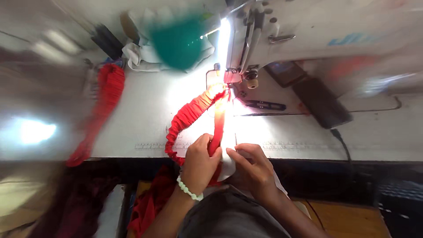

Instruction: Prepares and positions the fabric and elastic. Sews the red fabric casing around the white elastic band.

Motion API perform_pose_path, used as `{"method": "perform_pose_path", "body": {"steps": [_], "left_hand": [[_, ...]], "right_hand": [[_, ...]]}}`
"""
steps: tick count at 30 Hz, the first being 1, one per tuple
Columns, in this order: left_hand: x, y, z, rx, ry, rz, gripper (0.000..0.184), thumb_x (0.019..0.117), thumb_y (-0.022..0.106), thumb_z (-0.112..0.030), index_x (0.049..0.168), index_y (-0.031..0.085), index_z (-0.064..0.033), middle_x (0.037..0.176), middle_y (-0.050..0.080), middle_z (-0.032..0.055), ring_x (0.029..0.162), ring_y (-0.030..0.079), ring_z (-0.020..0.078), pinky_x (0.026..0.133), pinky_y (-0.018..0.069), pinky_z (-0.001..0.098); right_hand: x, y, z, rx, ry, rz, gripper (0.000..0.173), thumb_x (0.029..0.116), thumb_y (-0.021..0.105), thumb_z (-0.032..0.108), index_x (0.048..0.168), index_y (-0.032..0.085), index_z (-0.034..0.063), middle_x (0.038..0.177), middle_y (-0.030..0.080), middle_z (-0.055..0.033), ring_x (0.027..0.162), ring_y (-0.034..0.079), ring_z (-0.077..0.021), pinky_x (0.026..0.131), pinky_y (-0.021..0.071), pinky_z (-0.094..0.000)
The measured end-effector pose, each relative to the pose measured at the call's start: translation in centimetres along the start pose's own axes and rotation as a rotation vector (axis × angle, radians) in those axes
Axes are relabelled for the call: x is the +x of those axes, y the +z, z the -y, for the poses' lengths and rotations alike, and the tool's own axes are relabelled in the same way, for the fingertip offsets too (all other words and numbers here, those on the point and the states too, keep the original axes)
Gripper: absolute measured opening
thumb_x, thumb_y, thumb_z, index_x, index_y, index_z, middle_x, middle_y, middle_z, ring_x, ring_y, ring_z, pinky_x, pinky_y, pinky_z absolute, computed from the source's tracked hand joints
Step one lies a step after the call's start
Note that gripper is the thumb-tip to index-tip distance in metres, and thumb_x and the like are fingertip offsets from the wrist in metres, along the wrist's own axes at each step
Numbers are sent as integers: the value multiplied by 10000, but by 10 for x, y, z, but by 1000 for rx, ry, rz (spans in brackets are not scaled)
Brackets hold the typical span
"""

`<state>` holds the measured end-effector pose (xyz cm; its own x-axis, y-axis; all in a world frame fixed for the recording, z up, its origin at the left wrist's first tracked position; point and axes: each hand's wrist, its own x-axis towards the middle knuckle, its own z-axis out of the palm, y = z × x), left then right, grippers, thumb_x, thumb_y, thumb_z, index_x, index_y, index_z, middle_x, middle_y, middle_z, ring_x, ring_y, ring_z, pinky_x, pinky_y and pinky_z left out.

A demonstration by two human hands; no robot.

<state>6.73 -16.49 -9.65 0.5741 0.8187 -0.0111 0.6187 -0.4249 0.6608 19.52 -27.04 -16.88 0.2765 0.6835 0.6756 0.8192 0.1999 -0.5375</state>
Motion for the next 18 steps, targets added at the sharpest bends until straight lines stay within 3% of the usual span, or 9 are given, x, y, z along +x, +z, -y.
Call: {"method": "perform_pose_path", "body": {"steps": [2, 6, 11, 18], "left_hand": [[-2, -6, 5, -30, -30, -4, 207, 880, 721, -188, 963, 704, 1, 868, 692, 100, 785, 670, 153, 722, 549, 297], [-4, -7, 9, -72, -27, -75, 174, 863, 725, -160, 909, 689, 3, 836, 673, 85, 749, 646, 118, 690, 531, 253], [-11, -6, 18, 55, 54, -130, 196, 894, 708, -183, 949, 715, 4, 850, 702, 109, 744, 682, 158, 690, 560, 280], [-20, 1, 22, 87, 165, -223, 156, 888, 697, -179, 911, 760, -39, 792, 695, 62, 678, 662, 95, 630, 548, 206]], "right_hand": [[5, 1, 0, 21, -23, -33, 158, 982, 626, 76, 1065, 757, 102, 985, 673, -102, 1015, 639, -171, 938, 515, -224], [10, 2, 4, 9, -76, -71, 148, 999, 599, 75, 1064, 732, 88, 988, 701, -80, 1008, 651, -187, 945, 517, -272], [1, 8, 6, -79, -72, 48, 166, 988, 601, 86, 1042, 757, 105, 1021, 732, -78, 1023, 660, -220, 941, 510, -311], [-4, 12, 8, -74, -98, 49, 165, 974, 604, 62, 1050, 746, 99, 1029, 725, -84, 1021, 660, -222, 947, 511, -306]]}}
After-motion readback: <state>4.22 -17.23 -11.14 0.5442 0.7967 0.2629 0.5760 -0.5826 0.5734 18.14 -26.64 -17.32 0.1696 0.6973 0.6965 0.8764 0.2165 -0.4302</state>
